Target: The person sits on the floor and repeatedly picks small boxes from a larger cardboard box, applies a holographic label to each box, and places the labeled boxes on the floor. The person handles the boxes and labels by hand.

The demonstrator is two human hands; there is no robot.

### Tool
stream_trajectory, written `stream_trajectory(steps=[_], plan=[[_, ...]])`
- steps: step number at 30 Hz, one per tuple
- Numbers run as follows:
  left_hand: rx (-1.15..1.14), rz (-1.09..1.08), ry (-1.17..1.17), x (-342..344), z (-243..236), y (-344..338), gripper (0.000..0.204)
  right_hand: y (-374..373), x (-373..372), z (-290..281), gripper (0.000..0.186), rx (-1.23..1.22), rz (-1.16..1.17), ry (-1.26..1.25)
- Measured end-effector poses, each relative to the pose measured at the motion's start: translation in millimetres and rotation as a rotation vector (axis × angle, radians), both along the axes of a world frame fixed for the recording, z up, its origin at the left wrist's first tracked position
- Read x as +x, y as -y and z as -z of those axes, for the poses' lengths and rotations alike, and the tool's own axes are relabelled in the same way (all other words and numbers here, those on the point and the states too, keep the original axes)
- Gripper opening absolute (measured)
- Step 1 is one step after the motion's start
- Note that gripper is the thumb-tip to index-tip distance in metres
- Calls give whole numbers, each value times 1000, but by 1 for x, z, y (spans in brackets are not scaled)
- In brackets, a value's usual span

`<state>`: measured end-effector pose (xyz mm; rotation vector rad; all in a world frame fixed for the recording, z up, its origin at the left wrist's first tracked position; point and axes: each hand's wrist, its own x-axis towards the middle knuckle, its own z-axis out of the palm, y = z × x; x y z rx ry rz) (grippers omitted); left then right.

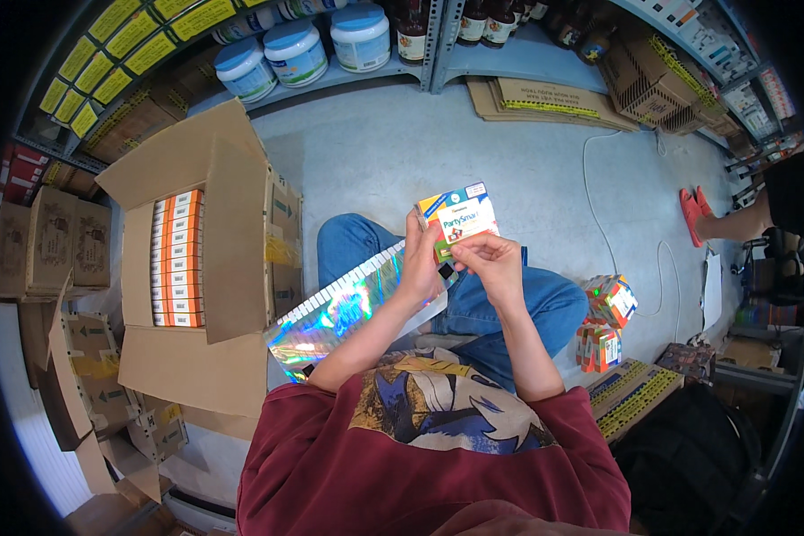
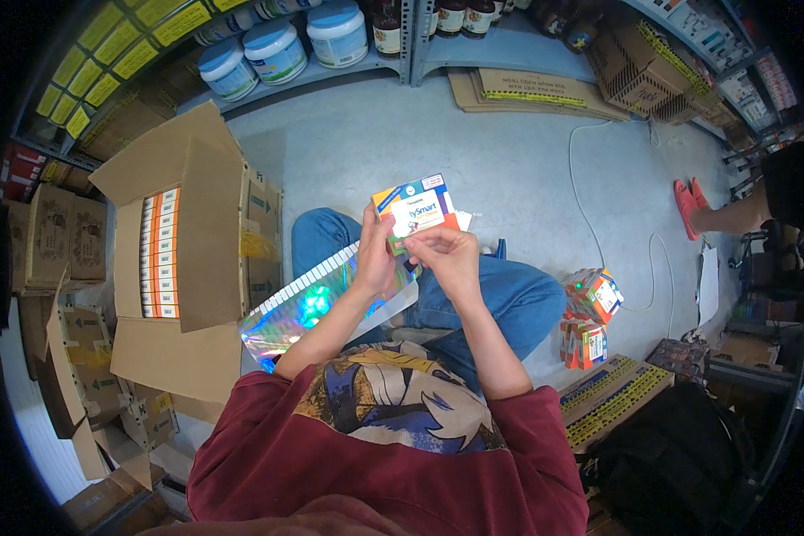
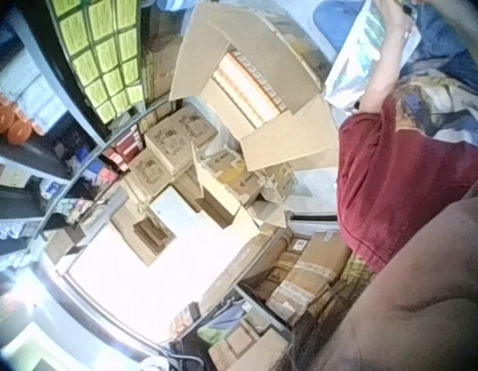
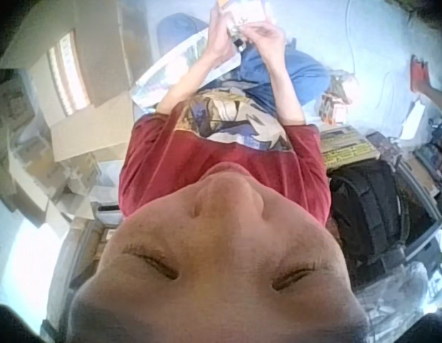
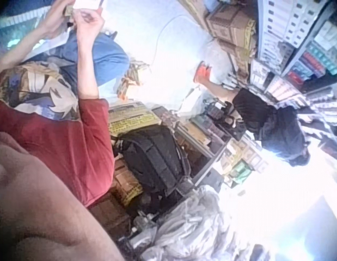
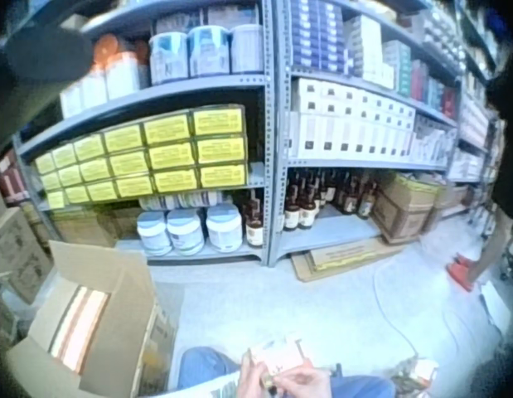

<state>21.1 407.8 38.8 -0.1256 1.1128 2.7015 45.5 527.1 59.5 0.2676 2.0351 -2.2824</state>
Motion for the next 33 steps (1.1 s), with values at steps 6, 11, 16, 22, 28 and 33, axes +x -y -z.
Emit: stream_trajectory(steps=[6,11,16,22,28,33], plan=[[-50,-26,-8,-3,10,1,31,5,-3,0,7,-12,13,-1],[-158,-84,-41,-5,36,4,34,15,-5,14,16,326,54,-142],[-140,-223,49,-15,28,27,36,-38,-51,51,50,619,181,-114],[43,-248,115,-41,39,62,34,-38,-71,194,108,1071,195,428],[108,-92,185,-29,28,52,34,-22,-63,229,99,967,287,386],[-69,244,48,-37,39,49,39,-74,-64,166,66,-417,33,462]])
